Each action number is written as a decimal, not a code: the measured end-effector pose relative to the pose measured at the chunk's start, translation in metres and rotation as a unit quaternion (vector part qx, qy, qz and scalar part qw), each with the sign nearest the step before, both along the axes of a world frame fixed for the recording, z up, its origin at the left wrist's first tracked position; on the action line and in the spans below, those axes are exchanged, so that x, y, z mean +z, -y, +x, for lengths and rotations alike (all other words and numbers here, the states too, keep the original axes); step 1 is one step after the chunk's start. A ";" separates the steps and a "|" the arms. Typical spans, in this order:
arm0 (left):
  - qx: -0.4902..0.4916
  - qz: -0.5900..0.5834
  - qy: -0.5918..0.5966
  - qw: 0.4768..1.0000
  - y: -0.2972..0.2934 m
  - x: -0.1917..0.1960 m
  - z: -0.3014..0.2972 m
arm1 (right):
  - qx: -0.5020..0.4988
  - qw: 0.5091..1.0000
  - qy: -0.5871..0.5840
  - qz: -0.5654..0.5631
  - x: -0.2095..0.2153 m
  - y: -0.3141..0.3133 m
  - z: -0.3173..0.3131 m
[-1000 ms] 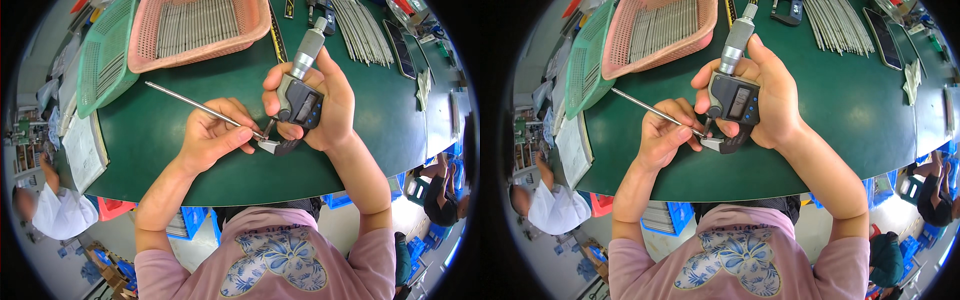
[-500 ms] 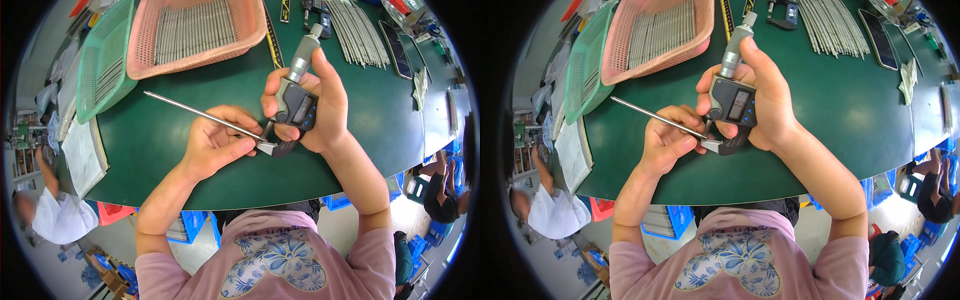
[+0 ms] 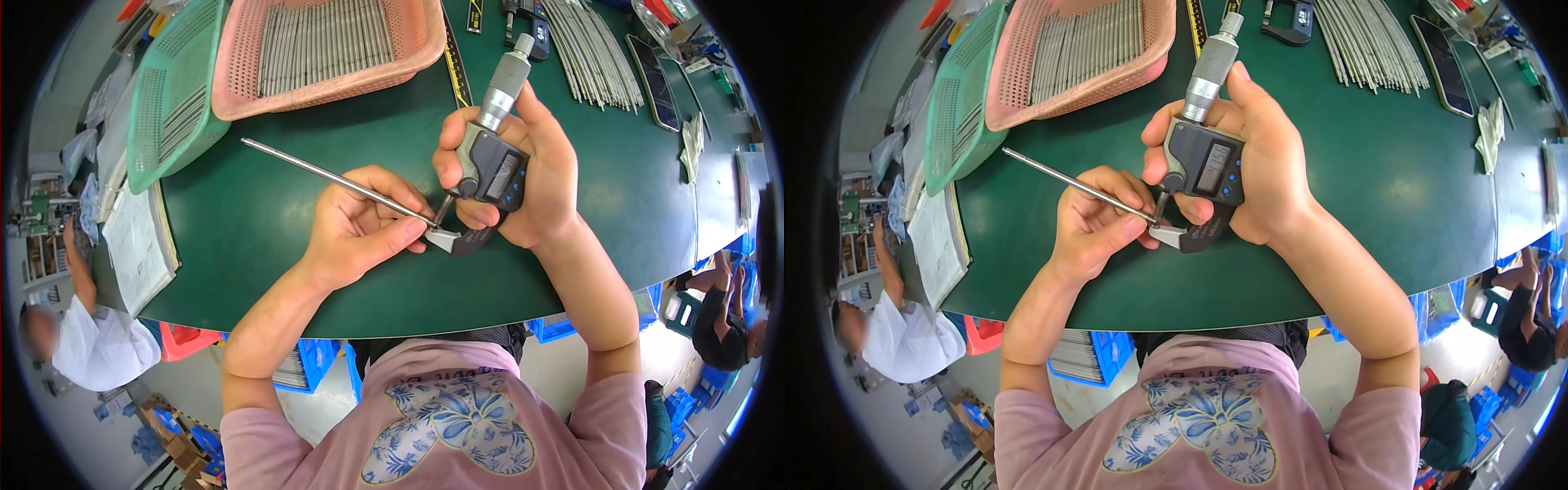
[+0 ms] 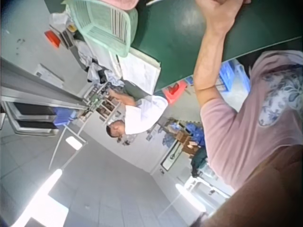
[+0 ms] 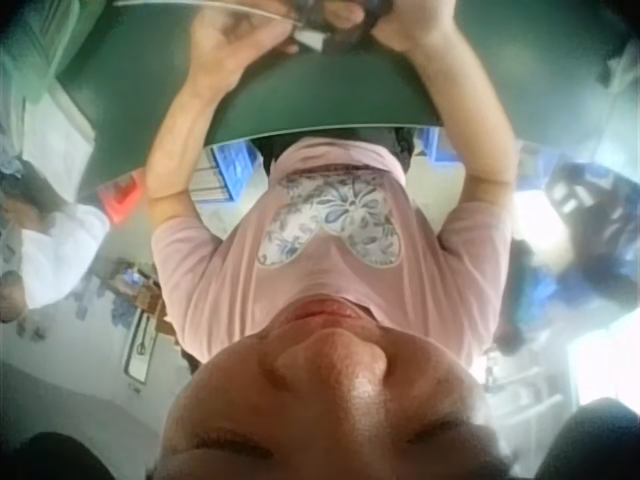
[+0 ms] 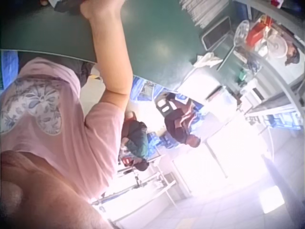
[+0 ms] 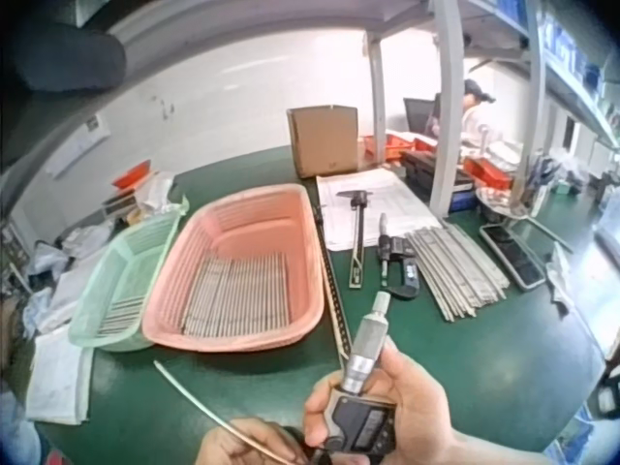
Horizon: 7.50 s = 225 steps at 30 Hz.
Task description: The person uses a digital caliper to measure the diameter of multiple thin metal rods. They pick up each rod from a pink basket, clamp it in the caliper, and then place it into a green basket. The person also writes down measurements in a notebook.
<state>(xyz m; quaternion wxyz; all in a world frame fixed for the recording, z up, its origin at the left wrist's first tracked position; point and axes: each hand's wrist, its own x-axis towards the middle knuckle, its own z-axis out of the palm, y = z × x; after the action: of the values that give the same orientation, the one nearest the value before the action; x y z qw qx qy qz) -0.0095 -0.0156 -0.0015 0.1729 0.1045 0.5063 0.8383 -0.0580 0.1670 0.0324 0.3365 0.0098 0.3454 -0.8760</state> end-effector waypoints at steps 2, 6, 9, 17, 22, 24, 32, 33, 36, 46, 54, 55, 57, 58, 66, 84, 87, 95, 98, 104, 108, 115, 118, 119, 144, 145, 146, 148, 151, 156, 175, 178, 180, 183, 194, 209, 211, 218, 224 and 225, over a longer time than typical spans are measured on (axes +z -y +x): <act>0.002 0.001 0.003 1.000 0.000 0.000 0.000 | 0.000 1.000 0.008 -0.010 0.000 0.000 0.000; -0.001 -0.001 0.008 1.000 0.002 0.000 0.000 | 0.002 1.000 0.007 -0.020 -0.003 0.000 0.000; -0.003 -0.001 0.007 1.000 0.002 0.000 0.000 | 0.004 1.000 0.001 -0.020 -0.003 0.000 0.000; 0.006 -0.010 0.000 1.000 0.000 0.000 0.000 | -0.011 1.000 -0.015 0.009 -0.002 0.000 0.001; 0.001 -0.001 -0.025 1.000 0.002 -0.005 -0.002 | -0.010 1.000 -0.025 0.008 -0.001 0.000 0.001; 0.001 -0.003 -0.034 0.999 0.002 -0.005 -0.002 | -0.008 1.000 -0.028 0.008 -0.001 0.000 0.001; 0.018 0.007 -0.016 1.000 0.001 -0.002 -0.001 | -0.002 1.000 -0.021 -0.011 -0.002 -0.001 0.001; 0.019 0.009 -0.018 1.000 0.002 -0.002 -0.001 | 0.000 1.000 -0.020 -0.012 -0.002 0.000 0.001; 0.019 0.017 -0.023 0.999 0.001 -0.004 -0.001 | 0.003 1.000 -0.017 -0.012 -0.001 0.000 0.001; 0.023 0.006 -0.010 1.000 0.000 -0.002 0.000 | 0.010 0.999 -0.027 -0.031 -0.004 0.001 0.002; 0.013 0.003 -0.020 1.000 0.001 -0.004 -0.001 | 0.003 1.000 -0.020 -0.013 -0.004 0.002 0.004; 0.013 0.003 -0.019 1.000 0.000 -0.003 0.000 | 0.003 1.000 -0.019 -0.010 -0.003 0.002 0.004; 0.014 0.001 -0.014 1.000 -0.001 -0.003 0.000 | 0.002 1.000 -0.019 -0.004 -0.002 0.000 0.004; 0.015 -0.001 -0.011 1.000 -0.001 -0.002 0.000 | 0.002 1.000 -0.020 -0.001 -0.002 0.000 0.003; 0.026 -0.022 -0.011 0.999 -0.001 0.002 -0.002 | 0.004 1.000 -0.019 0.001 -0.001 -0.002 0.000; 0.462 0.059 -0.154 0.872 0.087 0.023 -0.012 | 0.010 0.997 -0.039 0.072 -0.014 0.019 0.028; 0.506 -0.005 -0.173 0.845 0.109 0.013 0.000 | 0.056 0.996 -0.071 0.021 -0.022 0.015 0.025; 0.013 -0.462 -0.299 0.835 0.065 0.035 0.066 | 0.098 0.977 -0.189 -0.031 -0.027 0.009 0.023; -0.010 -0.467 -0.293 0.834 0.053 0.024 0.072 | 0.069 0.987 -0.144 0.011 -0.023 0.005 0.034; 0.127 -0.322 -0.334 0.877 0.071 0.040 0.076 | 0.081 0.991 -0.109 -0.007 -0.014 0.005 0.034; 0.209 -0.016 -0.228 0.951 0.043 0.032 0.060 | 0.040 0.990 -0.132 -0.019 -0.040 0.000 0.026; 0.294 0.031 -0.209 0.932 -0.036 0.024 0.047 | 0.001 0.997 -0.081 -0.012 -0.027 0.019 0.043; 0.198 0.120 -0.033 0.972 -0.030 0.017 0.032 | -0.020 0.998 -0.053 0.015 -0.013 0.027 0.040; 0.202 0.054 -0.063 0.976 -0.022 0.015 0.023 | -0.002 0.998 -0.062 -0.008 -0.016 0.026 0.035; -0.017 -0.003 0.063 0.998 0.007 0.009 -0.002 | 0.021 0.998 0.044 -0.030 -0.006 -0.004 -0.005; -0.019 -0.007 0.063 0.998 0.007 0.008 -0.001 | 0.024 0.998 0.044 -0.033 -0.007 -0.003 -0.004; -0.021 -0.010 0.065 0.998 0.007 0.008 0.000 | 0.028 0.998 0.043 -0.035 -0.007 -0.002 -0.003; -0.025 -0.015 0.070 0.997 0.006 0.008 0.000 | 0.023 0.999 0.034 -0.012 -0.005 0.000 -0.002; -0.027 -0.016 0.066 0.997 0.005 0.007 0.002 | 0.021 0.999 0.033 0.004 -0.003 0.000 -0.001; -0.025 -0.006 0.065 0.998 0.005 0.007 0.003 | 0.024 0.999 0.027 -0.014 -0.003 -0.001 0.001; -0.033 0.026 0.025 0.999 0.003 0.000 0.004 | 0.016 0.998 -0.033 0.059 -0.003 0.001 0.003; -0.026 0.041 0.019 0.999 0.003 -0.002 0.005 | 0.016 0.999 -0.025 0.028 -0.006 0.002 0.004; -0.021 0.047 0.011 0.999 0.003 -0.003 0.006 | 0.022 1.000 -0.015 0.011 -0.006 0.003 0.004; -0.017 0.045 0.004 0.999 0.003 -0.002 0.006 | 0.028 1.000 -0.005 -0.002 -0.005 0.002 0.004; 0.000 0.038 0.008 0.999 0.000 -0.001 0.007 | 0.012 0.999 0.017 0.029 -0.001 0.002 0.005; -0.013 0.032 -0.024 0.999 0.003 -0.005 0.006 | 0.005 0.999 -0.026 0.042 -0.004 0.006 0.008; -0.012 0.034 -0.029 0.999 0.003 -0.007 0.007 | 0.011 0.999 -0.021 0.027 -0.005 0.006 0.007; -0.006 0.038 -0.036 0.999 0.003 -0.005 0.006 | 0.022 0.999 0.023 -0.003 -0.002 0.001 0.005; -0.008 0.037 -0.030 0.999 0.003 -0.003 0.007 | 0.019 1.000 -0.002 0.000 -0.004 0.002 0.006; -0.006 0.037 -0.028 0.999 0.003 -0.003 0.007 | 0.018 1.000 -0.004 0.003 -0.003 0.002 0.006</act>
<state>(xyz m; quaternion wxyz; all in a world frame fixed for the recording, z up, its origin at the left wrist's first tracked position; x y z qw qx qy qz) -0.0025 -0.0187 -0.0046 0.1601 0.1374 0.4790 0.8521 -0.0524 0.1651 0.0289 0.3507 0.0008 0.3496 -0.8688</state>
